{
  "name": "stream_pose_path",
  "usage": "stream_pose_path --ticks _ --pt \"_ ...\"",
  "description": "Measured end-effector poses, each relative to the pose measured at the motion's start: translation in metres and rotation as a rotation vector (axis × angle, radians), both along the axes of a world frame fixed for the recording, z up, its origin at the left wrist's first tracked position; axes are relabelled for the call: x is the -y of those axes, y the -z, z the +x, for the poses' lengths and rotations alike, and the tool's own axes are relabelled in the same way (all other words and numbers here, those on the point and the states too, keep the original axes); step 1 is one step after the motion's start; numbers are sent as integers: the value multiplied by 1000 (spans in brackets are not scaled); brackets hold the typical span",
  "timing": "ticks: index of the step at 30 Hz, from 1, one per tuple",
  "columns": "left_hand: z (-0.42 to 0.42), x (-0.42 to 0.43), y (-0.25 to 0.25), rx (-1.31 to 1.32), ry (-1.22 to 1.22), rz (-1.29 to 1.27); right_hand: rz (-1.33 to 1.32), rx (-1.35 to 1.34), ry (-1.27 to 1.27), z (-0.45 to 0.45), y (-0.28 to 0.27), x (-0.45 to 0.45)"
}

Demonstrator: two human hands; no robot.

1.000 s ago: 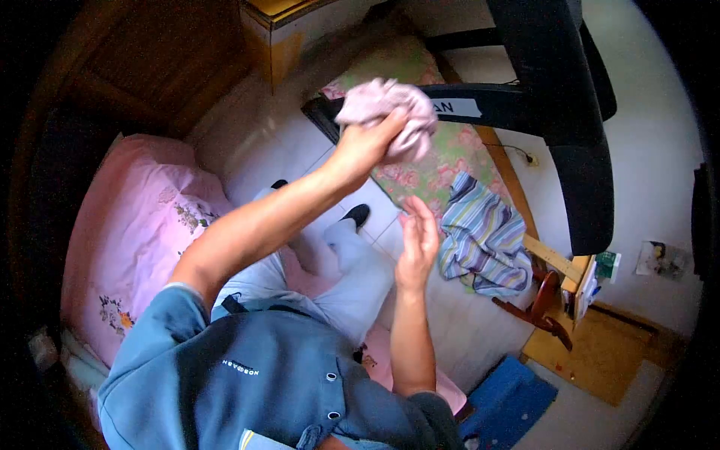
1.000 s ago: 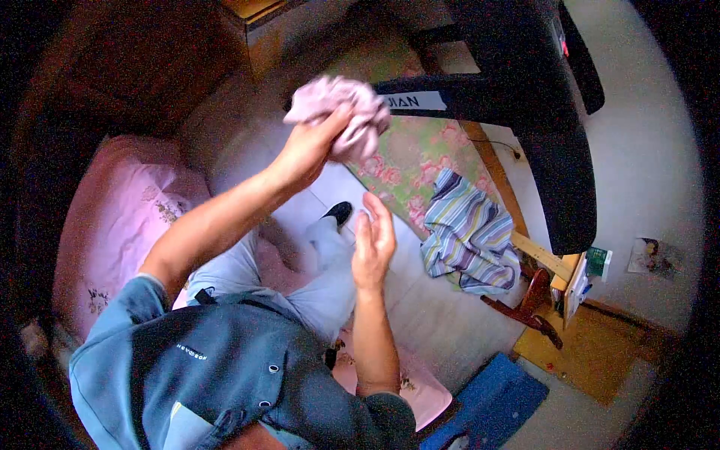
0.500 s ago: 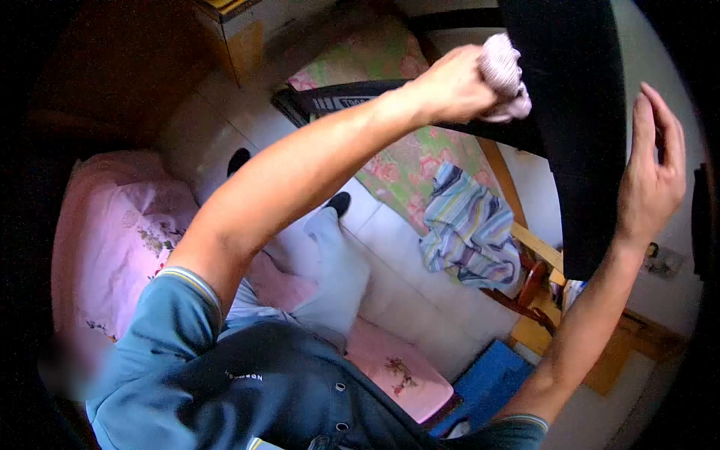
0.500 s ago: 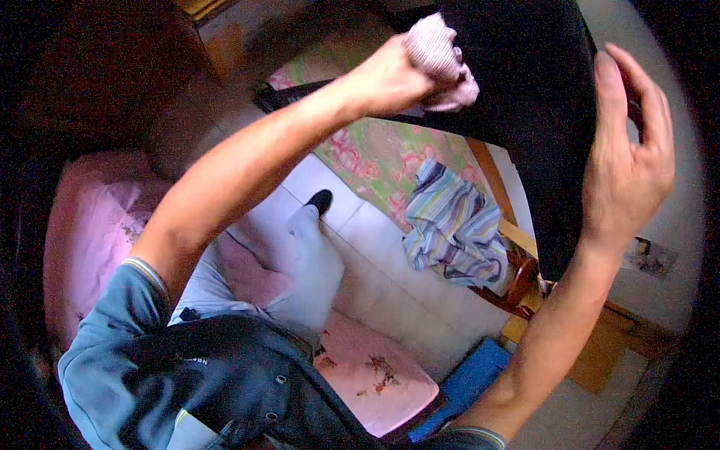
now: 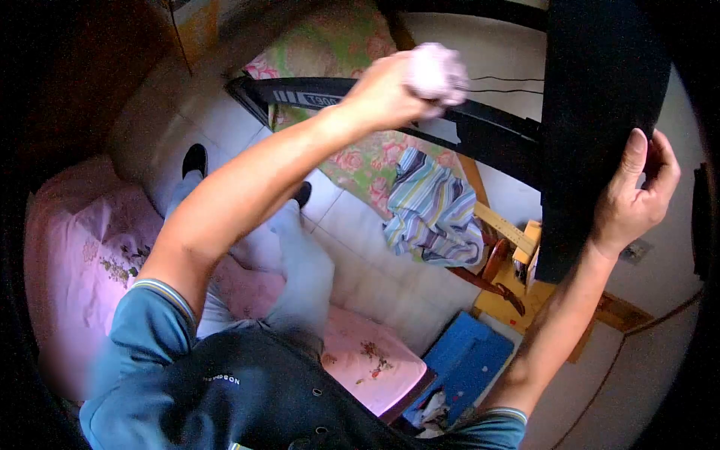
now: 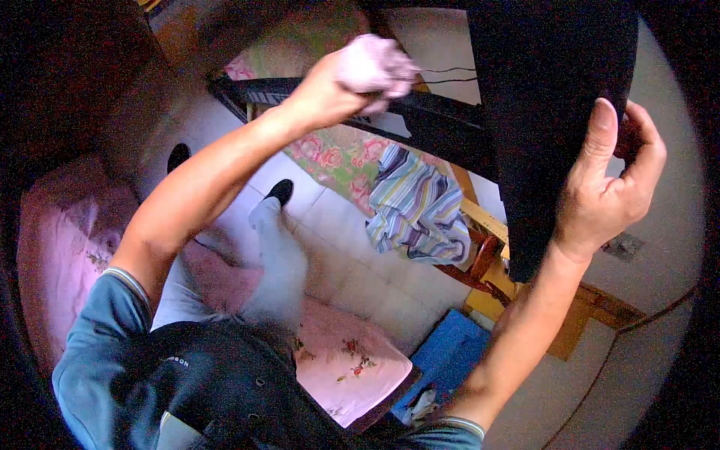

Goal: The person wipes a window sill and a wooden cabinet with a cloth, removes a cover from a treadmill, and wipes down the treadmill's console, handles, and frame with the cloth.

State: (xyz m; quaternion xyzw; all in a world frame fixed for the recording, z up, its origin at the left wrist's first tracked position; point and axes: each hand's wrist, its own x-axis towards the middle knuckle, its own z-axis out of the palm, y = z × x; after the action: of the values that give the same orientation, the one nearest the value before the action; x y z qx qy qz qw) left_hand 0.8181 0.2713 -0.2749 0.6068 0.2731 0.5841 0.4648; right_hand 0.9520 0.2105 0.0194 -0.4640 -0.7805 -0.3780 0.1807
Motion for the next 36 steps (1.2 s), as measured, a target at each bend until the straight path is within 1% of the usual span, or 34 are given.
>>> stream_pose_path --ticks 1,2,3,4,5,6,7,8,9,10,11,12,14,15,16,17,18,20,21,22,23,24,25,26,27,28,29,31,34,35,36 --pt "-14 2 16 8 -9 -23 9 11 34 0 0 1" --pt "-23 -1 43 -40 -29 -46 13 7 31 0 2 1" --pt "-28 -7 70 -158 -118 41 95 86 -29 0 7 0" --pt "-37 1 70 -241 -172 -95 138 127 -98 0 15 1" --pt "-33 -4 84 -257 -207 77 126 172 -227 -4 30 4" --pt "-27 -12 97 -275 -242 250 41 214 -389 -10 54 6" --pt "-29 -8 77 -52 -234 422 -92 254 -519 -17 80 8" --pt "-22 -4 57 47 -203 476 -258 268 -565 -23 106 12" --pt "-22 16 26 113 -43 188 -469 230 -435 -30 129 19" --pt "-15 27 22 90 -125 192 -628 118 -322 -37 152 17" --pt "-9 38 18 66 -207 192 -687 184 -258 -38 158 13" --pt "-14 39 23 54 -113 159 -746 251 -196 -41 163 7" --pt "-18 43 27 179 -45 219 -883 294 -60 -53 150 9" --pt "-18 45 22 252 -39 217 -908 394 -18 -58 142 11" --pt "-15 48 14 326 -33 212 -921 418 21 -61 136 14" --pt "-9 48 6 341 -23 226 -925 389 -1 -62 125 13" --pt "-4 49 2 389 2 207 -905 435 63 -65 116 10" --pt "4 39 2 184 -72 311 -906 476 202 -66 112 5" --pt "4 32 8 252 26 291 -915 477 190 -69 122 2" --pt "1 27 22 244 15 278 -888 457 218 -73 136 -1" --pt "-7 25 38 92 -17 281 -860 435 248 -77 152 -2" --pt "-15 23 55 -60 -44 285 -839 524 283 -81 174 -7" --pt "-28 20 77 -87 4 236 -871 524 263 -87 198 -15" --pt "-39 17 103 -159 2 166 -904 526 238 -93 225 -25" --pt "-49 15 133 -232 -4 92 -834 552 190 -94 262 -33" --pt "-61 10 161 -231 -1 39 -758 575 144 -94 303 -42" --pt "-74 6 187 -228 2 -14 -766 550 139 -101 339 -52" --pt "-98 -1 245 -377 -44 -102 -779 533 159 -119 410 -70" --pt "-118 -18 329 -411 -121 -68 -757 527 255 -151 519 -88" --pt "-124 -24 354 -413 -120 -72 -761 526 253 -165 543 -97" --pt "-130 -29 380 -508 -145 -79 -868 530 290 -177 566 -107"
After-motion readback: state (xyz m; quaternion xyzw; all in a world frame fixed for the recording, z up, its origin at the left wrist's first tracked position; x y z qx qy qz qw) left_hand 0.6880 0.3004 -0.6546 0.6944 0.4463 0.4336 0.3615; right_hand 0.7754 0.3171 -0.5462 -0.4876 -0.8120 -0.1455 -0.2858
